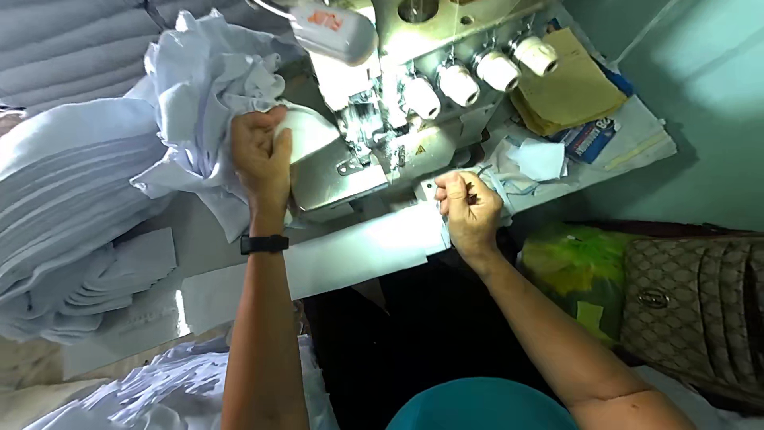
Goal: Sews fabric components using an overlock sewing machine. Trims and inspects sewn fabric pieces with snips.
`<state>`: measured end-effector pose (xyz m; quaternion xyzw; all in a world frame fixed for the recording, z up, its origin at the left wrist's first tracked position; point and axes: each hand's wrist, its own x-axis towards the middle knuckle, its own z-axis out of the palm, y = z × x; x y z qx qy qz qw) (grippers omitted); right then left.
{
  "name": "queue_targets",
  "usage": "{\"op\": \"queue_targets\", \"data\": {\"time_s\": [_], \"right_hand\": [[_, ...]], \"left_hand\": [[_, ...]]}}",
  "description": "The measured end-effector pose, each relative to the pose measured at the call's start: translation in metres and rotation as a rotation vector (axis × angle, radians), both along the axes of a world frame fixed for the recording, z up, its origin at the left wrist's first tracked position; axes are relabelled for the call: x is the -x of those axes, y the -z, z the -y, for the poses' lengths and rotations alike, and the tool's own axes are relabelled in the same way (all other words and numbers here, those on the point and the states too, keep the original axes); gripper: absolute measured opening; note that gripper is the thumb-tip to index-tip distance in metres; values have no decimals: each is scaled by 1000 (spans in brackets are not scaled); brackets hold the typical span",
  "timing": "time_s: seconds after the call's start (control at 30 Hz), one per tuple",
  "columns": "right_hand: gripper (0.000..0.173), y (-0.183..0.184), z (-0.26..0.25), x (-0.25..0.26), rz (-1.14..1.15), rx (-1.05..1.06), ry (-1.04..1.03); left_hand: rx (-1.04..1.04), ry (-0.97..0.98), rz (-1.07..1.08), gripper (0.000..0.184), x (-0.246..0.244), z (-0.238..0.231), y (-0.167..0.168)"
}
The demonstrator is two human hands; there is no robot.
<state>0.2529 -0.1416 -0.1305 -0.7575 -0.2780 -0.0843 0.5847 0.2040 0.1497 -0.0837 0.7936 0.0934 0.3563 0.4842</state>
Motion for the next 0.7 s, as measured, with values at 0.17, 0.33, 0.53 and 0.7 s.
{"op": "queue_targets", "data": {"time_s": [0.17, 0.33, 0.53, 0.7], "right_hand": [[23, 18, 19, 9, 98, 108, -61], [20, 2, 15, 24, -11, 337, -173], [29, 0, 1, 39, -13, 675, -184], [19, 5, 5, 40, 91, 761, -201]], "left_hand": [[-198, -255, -92, 25, 76, 54, 21], [-136, -293, -439, 46, 78, 28, 37], [-216, -166, -485, 42, 97, 31, 25], [-462, -373, -448, 31, 154, 71, 55]]}}
